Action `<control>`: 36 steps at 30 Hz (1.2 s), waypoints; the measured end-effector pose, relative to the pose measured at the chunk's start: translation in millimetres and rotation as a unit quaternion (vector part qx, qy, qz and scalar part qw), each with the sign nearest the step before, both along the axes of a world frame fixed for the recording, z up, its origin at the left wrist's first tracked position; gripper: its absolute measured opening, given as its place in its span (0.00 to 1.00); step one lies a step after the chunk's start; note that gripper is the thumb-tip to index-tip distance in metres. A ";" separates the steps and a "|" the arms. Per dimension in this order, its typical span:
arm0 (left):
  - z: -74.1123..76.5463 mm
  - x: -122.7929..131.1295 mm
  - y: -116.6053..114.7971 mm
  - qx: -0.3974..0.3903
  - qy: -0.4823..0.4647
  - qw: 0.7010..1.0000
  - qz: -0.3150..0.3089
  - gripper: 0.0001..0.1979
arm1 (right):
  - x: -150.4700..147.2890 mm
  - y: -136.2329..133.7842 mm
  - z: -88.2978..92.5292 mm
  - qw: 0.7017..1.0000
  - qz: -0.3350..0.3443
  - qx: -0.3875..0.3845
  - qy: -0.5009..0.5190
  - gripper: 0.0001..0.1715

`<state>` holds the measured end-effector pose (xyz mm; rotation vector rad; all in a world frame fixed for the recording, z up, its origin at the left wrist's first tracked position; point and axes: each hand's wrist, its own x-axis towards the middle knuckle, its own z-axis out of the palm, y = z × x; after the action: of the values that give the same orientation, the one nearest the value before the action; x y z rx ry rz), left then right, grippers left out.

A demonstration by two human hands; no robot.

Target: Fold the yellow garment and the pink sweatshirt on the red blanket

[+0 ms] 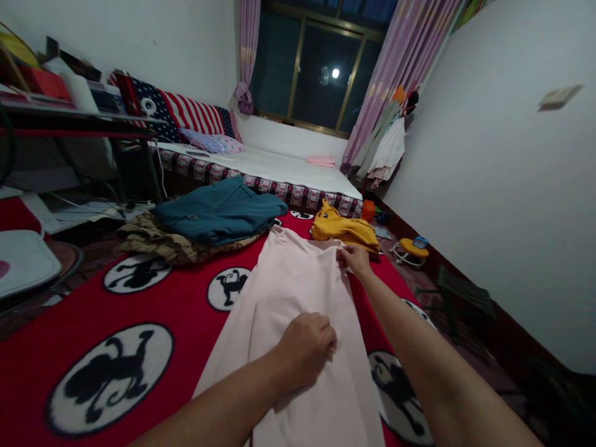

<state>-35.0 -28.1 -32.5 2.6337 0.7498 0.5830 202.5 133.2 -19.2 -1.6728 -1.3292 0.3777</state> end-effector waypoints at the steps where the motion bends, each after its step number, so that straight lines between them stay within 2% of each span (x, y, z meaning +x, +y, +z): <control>1: -1.2 -0.3 0.0 0.006 -0.006 1.000 -0.022 0.03 | 1.7 3.3 -1.6 1.000 -0.010 0.002 0.019 0.09; 5: -5.3 -1.9 -0.2 0.002 -0.005 0.997 -0.079 0.02 | 0.8 11.3 -9.8 0.994 -0.037 0.007 0.107 0.11; 9: -2.4 -3.7 -3.6 -0.013 -0.020 0.997 -0.071 0.03 | -2.2 12.0 -12.5 0.985 -0.025 0.009 0.168 0.14; 11: 0.3 -3.8 -5.2 -0.029 -0.056 0.996 -0.058 0.05 | -1.9 11.2 -11.2 0.984 -0.012 0.024 0.178 0.19; 13: 1.8 -3.8 -3.9 -0.050 -0.106 0.993 -0.016 0.09 | -1.7 10.0 -11.2 0.984 0.000 0.043 0.174 0.28; 15: 0.8 -4.4 1.5 -0.052 -0.146 0.986 0.069 0.14 | -2.9 7.9 -14.3 0.986 0.016 0.054 0.157 0.33; 18: -5.0 -7.7 15.4 -0.024 -0.116 0.973 0.199 0.19 | -7.1 3.1 -22.3 0.992 0.054 0.045 0.108 0.34; 20: -9.5 -11.1 24.7 -0.022 -0.058 0.974 0.220 0.24 | -10.4 -0.8 -24.9 0.995 0.074 0.032 0.065 0.32; 23: -13.0 -15.9 33.5 -0.038 -0.005 0.979 0.199 0.33 | -18.4 -11.6 -21.2 0.997 0.079 0.011 0.009 0.32; 26: -12.3 -18.8 37.3 -0.049 0.014 0.982 0.182 0.39 | -35.7 -38.5 -13.7 0.994 0.081 0.020 -0.072 0.32; 29: -10.9 -20.9 40.0 -0.056 0.013 0.985 0.163 0.42 | -59.8 -87.3 -7.9 0.968 0.145 0.075 -0.190 0.25; 32: -10.0 -23.1 42.5 -0.055 -0.026 0.985 0.163 0.34 | -75.2 -142.2 -6.5 0.945 0.219 0.100 -0.221 0.14; 34: -9.5 -24.1 43.4 -0.056 -0.062 0.981 0.175 0.28 | -74.8 -168.8 -8.4 0.942 0.224 0.103 -0.227 0.15; 36: -8.8 -24.4 43.3 -0.055 -0.085 0.978 0.184 0.25 | -67.1 -182.1 -10.4 0.943 0.210 0.101 -0.236 0.16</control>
<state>-59.3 15.2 -41.3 2.3211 1.1887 0.8272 135.4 -48.8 -29.7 -1.3426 -2.0215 0.0710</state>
